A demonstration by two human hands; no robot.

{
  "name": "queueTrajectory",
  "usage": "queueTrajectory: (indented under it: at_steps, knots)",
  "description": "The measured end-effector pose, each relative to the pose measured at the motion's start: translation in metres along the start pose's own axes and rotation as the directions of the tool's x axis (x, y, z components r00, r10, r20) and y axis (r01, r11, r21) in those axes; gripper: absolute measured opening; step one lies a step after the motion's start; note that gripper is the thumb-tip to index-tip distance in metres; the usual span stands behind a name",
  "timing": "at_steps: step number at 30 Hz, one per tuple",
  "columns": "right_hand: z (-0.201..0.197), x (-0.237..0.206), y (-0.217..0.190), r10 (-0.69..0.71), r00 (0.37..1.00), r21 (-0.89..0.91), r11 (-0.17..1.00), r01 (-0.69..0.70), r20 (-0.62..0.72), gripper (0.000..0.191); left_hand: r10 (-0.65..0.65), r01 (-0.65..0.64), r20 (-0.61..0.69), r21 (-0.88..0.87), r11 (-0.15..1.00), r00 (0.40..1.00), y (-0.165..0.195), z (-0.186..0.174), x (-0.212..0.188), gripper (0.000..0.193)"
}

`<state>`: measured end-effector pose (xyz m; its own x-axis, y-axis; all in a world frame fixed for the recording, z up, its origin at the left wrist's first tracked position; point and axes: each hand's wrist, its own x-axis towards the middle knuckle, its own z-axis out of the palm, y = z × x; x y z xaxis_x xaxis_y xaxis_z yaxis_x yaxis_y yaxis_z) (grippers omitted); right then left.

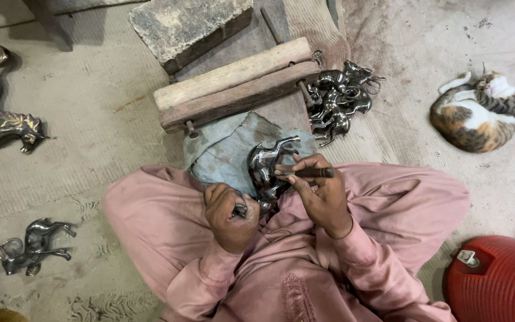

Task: The person sits cross-legged on the floor and uses a small metal tool to polish and detail small metal animal figurines. They rotate the figurines in their hands to access different surfaces and occasionally place finished pieces aside.

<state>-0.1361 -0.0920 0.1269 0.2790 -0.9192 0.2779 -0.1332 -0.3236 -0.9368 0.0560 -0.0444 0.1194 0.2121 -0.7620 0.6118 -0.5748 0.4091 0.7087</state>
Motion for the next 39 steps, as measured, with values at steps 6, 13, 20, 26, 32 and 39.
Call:
queueTrajectory:
  at_steps: [6, 13, 20, 26, 32, 39]
  knots:
    - [-0.003, -0.006, 0.002, -0.013, 1.0, 0.003, 1.0, 0.013, 0.012, 0.016, 0.003, -0.003, -0.003, -0.004, 1.0, 1.0, 0.002, 0.002, 0.001, 0.028]
    - [-0.008, -0.007, 0.005, -0.185, 0.981, -0.118, 0.975, 0.19, 0.053, 0.016, -0.015, 0.015, -0.011, 0.01, 1.0, 1.0, 0.002, 0.003, 0.001, 0.028]
    - [-0.021, -0.002, 0.006, -0.21, 0.965, -0.136, 0.963, 0.232, 0.158, 0.016, -0.006, 0.007, -0.033, 0.033, 0.999, 0.999, 0.001, 0.006, -0.003, 0.027]
    - [-0.047, 0.029, -0.003, -0.134, 0.887, -0.162, 0.961, 0.226, 0.442, 0.014, -0.022, 0.023, -0.009, 0.039, 0.999, 1.0, 0.005, 0.001, -0.001, 0.025]
    - [-0.052, 0.058, -0.026, -0.233, 0.729, -0.084, 0.925, 0.37, 0.643, 0.018, -0.024, 0.024, 0.015, 0.042, 0.999, 1.0, 0.007, -0.003, 0.002, 0.025]
    - [-0.057, 0.057, -0.037, -0.189, 0.705, -0.238, 0.856, 0.46, 0.684, 0.023, -0.046, 0.045, 0.022, 0.044, 0.998, 0.999, 0.009, -0.003, 0.003, 0.026]
